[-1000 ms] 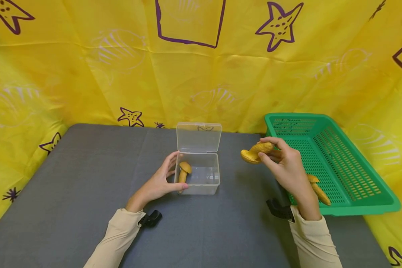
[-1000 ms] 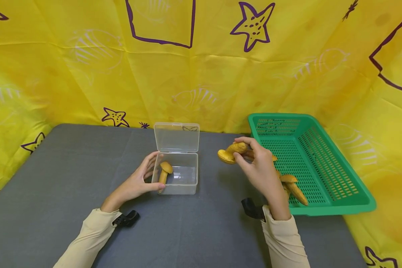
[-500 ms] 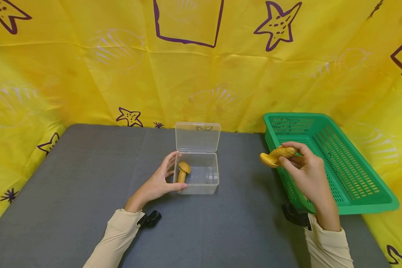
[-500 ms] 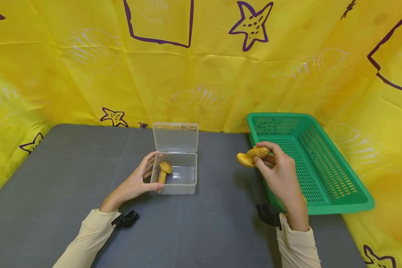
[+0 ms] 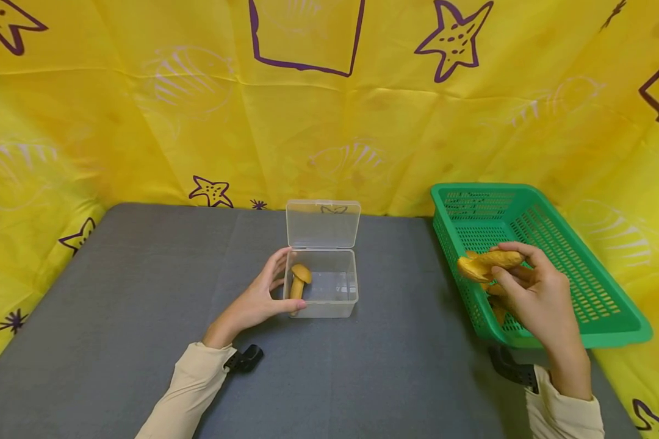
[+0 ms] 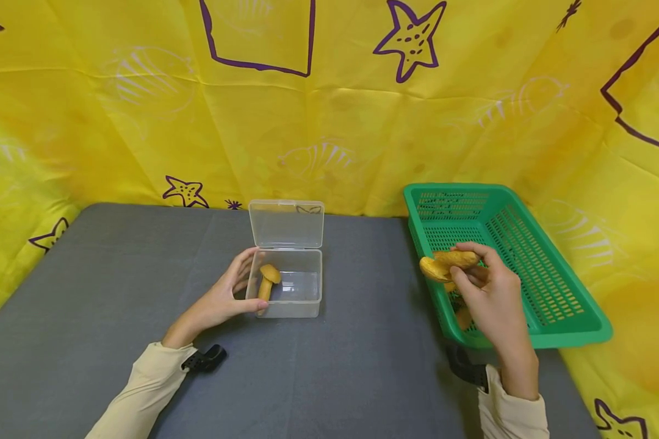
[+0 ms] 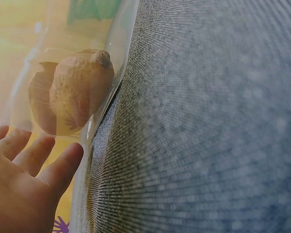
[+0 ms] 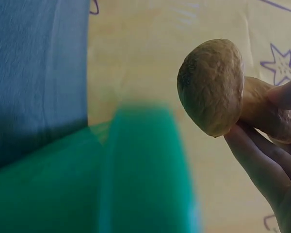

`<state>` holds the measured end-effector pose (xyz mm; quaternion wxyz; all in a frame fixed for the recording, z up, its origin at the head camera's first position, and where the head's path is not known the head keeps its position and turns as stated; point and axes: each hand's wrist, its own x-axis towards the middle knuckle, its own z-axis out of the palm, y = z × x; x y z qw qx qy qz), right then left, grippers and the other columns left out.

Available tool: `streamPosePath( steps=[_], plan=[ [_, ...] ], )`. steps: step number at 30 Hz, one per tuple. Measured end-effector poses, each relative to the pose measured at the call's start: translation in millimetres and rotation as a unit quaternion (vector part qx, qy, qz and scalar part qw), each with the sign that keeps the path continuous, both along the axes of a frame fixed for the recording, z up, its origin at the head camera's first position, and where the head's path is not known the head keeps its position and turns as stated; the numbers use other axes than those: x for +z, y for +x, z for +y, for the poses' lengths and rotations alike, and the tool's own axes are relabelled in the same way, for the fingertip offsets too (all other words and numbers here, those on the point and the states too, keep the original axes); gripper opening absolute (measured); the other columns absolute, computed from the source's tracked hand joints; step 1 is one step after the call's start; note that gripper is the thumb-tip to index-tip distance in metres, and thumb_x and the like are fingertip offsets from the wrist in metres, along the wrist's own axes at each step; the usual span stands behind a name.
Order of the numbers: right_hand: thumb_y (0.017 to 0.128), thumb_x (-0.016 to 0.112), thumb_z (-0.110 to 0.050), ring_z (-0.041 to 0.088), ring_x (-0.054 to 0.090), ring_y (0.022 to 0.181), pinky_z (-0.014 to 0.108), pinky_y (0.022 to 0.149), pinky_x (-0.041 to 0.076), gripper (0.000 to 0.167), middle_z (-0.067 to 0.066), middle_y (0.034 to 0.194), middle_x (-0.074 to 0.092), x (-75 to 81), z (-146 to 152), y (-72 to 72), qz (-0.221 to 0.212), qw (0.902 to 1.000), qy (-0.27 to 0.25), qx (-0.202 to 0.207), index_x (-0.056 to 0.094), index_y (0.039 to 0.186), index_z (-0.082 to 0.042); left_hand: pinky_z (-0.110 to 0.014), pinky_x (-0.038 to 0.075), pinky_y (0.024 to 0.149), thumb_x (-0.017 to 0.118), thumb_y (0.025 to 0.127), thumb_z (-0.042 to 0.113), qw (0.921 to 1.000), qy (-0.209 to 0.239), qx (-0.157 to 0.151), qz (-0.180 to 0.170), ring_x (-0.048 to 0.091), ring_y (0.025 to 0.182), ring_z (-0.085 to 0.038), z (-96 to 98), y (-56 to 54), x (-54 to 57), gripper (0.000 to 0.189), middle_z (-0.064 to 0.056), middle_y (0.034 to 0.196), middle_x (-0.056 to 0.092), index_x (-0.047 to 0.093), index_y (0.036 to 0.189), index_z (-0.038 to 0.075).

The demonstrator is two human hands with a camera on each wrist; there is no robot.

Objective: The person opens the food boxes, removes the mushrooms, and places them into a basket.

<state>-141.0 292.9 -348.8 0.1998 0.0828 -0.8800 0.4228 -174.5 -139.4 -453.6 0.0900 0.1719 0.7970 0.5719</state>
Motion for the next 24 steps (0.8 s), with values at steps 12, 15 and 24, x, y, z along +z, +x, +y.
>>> streamPosePath(
  steps=[12,15,24],
  plan=[
    [0.09,0.066,0.004,-0.019,0.061,0.092,0.003,0.069,0.051,0.037,-0.027,0.113,0.059,-13.8,31.5,9.5,-0.027,0.9955,-0.032,-0.085,0.059,0.124,-0.008,-0.061,0.028,0.118,0.084,0.081,0.021,1.0,-0.001,0.0,-0.001,0.02,0.152,-0.034,-0.4,-0.5,-0.4,0.104,-0.012,0.164,0.02,0.013,0.157,0.019],
    [0.091,0.066,0.002,-0.019,0.061,0.091,0.003,0.067,0.051,0.036,-0.027,0.113,0.059,-18.5,36.7,10.2,-0.042,0.9944,-0.039,-0.089,0.058,0.123,-0.012,-0.061,0.029,0.118,0.083,0.081,0.022,1.0,-0.003,0.001,-0.002,0.021,0.152,-0.034,-0.3,-0.2,0.0,0.104,-0.013,0.164,0.02,0.012,0.157,0.02],
    [0.091,0.065,0.004,-0.02,0.061,0.09,0.001,0.072,0.05,0.034,-0.033,0.107,0.06,-35.3,48.3,4.3,-0.031,0.9954,-0.04,-0.081,0.058,0.121,-0.009,-0.061,0.028,0.118,0.083,0.081,0.022,1.0,-0.001,0.0,-0.002,0.021,0.152,-0.034,0.0,-1.2,-1.8,0.104,-0.01,0.165,0.02,0.012,0.157,0.02]
  ],
)
